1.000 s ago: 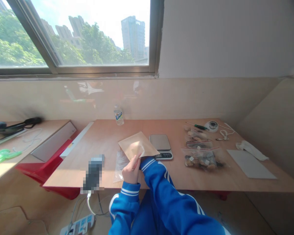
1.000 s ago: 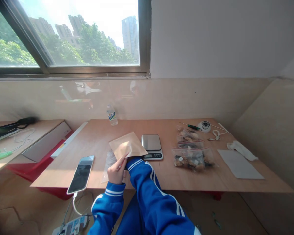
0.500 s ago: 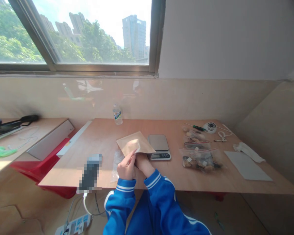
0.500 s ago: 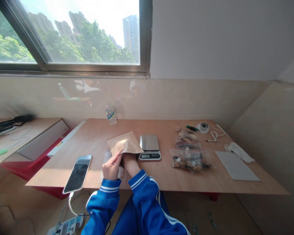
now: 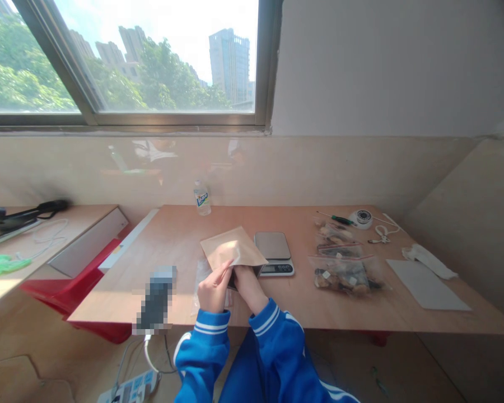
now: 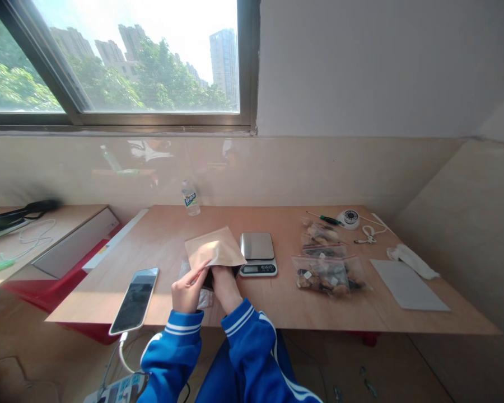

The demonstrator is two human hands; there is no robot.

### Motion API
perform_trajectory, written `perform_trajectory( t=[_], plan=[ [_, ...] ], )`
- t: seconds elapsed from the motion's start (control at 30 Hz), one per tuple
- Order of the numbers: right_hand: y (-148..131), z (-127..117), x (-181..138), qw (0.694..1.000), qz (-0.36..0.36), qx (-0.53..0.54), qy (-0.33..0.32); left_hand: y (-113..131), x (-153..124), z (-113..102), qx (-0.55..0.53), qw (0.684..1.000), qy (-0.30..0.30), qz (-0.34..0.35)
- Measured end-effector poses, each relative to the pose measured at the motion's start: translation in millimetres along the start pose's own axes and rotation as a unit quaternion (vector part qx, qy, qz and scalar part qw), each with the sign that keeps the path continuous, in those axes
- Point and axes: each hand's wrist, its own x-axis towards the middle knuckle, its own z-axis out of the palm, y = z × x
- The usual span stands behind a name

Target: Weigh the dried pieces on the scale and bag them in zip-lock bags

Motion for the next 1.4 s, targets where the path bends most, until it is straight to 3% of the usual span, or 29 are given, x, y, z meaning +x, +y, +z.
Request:
perform_trajectory(
  t=[0.13, 0.27, 0.4, 0.57, 0.73, 0.87, 0.93, 1.0, 1.13, 1.27, 1.4],
  plan=[
    [-7.2, -15.7, -10.6, 0.997, 0.014, -0.061, -0.052, 2.4, 6.4, -5.8, 0.013, 1.0, -0.023, -0.003],
    [-13.8, -31.2, -18.4, 1.0, -0.016, -0.026, -0.006, 5.4, 10.0, -7.9, 0.016, 0.999, -0.028, -0.001],
    [-16.7, -48.1, -26.2, 0.996, -0.024, 0.081, 0.04, 8.3, 18.7, -8.6, 0.045, 0.998, -0.03, -0.02],
    [-12.6, -73.4, -30.2, 0.955, 0.069, 0.28, 0.078, 15.0, 38.1, -10.4, 0.074, 0.996, -0.034, -0.037],
    [17.9, -97.1, -30.7, 0.901, 0.157, 0.363, 0.18, 17.6, 51.9, -9.0, 0.074, 0.996, -0.037, -0.043],
    [62.3, -106.9, -23.1, 0.851, 0.174, 0.417, 0.268, 11.6, 53.2, -5.9, 0.076, 0.996, -0.016, -0.051],
    [84.7, -107.2, -13.7, 0.836, 0.176, 0.437, 0.282, 7.8, 52.0, -4.6, 0.064, 0.997, 0.0, -0.047],
    [103.4, -105.1, -2.1, 0.845, 0.186, 0.428, 0.26, 4.9, 50.7, -3.9, 0.053, 0.998, 0.007, -0.044],
    [124.5, -101.1, 17.3, 0.903, 0.198, 0.334, 0.182, 2.0, 47.8, -3.0, 0.046, 0.998, 0.0, -0.037],
    [126.8, -102.0, 18.1, 0.952, 0.146, 0.212, 0.169, -1.9, 42.6, 0.5, 0.053, 0.998, 0.005, -0.024],
    [123.1, -103.4, 7.3, 0.979, 0.103, 0.053, 0.167, -7.0, 36.8, 4.3, 0.06, 0.998, 0.0, -0.004]
  ],
)
